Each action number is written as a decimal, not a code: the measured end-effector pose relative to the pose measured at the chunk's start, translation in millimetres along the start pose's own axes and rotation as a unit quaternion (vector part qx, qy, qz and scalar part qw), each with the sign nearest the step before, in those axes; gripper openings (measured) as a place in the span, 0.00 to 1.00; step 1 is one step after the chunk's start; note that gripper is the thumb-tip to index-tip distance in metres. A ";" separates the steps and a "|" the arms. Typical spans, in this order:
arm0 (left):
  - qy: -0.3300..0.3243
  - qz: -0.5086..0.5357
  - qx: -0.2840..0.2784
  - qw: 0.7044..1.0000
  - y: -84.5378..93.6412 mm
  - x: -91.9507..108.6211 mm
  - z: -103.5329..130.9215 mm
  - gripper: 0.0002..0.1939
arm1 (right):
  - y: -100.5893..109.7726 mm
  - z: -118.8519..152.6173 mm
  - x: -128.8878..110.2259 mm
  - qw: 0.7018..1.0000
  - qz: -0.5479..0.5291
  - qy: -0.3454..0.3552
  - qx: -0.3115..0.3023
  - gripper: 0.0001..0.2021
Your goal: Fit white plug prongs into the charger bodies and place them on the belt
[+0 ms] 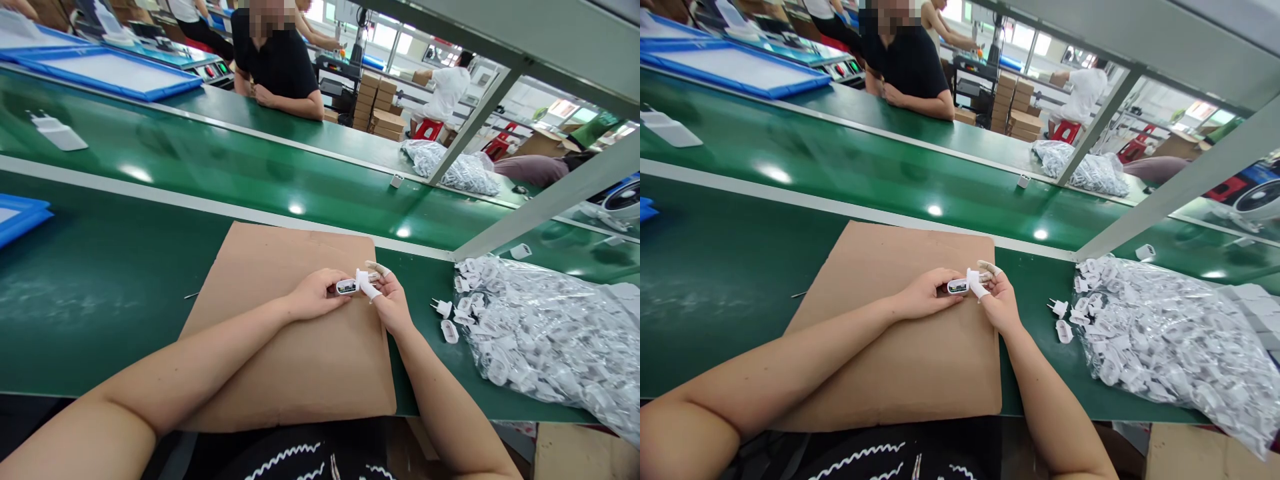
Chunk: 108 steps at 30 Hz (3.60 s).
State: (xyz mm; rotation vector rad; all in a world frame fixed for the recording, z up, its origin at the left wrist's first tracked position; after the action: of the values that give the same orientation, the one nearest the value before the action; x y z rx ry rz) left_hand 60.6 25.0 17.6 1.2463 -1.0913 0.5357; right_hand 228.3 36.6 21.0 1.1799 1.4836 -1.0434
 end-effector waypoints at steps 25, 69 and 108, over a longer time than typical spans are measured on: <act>0.087 0.017 -0.067 0.994 5.0 -10.4 3.1 0.27 | 3.7 5.1 -6.6 0.997 0.068 -0.004 0.042 0.25; 0.064 -0.008 -0.005 0.998 2.5 -2.2 2.7 0.17 | -22.8 20.6 -36.2 0.865 0.392 0.295 -0.110 0.18; 0.047 -0.002 -0.046 0.998 1.4 -6.0 1.8 0.17 | -0.9 8.9 -20.0 0.989 0.124 0.073 0.046 0.15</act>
State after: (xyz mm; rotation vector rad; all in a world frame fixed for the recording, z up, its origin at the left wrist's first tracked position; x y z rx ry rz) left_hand 56.2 25.1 12.9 1.1319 -1.0239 0.5309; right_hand 230.7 24.2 38.8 1.4917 1.3678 -0.8798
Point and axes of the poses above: each hand's wrist, its own z-axis away from the middle knuckle, its own y-axis out of the back of the hand, x = y × z, the point moved 7 cm from there along -z, towards the middle knuckle, and after that the axes turned 11 degrees about y, right-handed, at the moved point
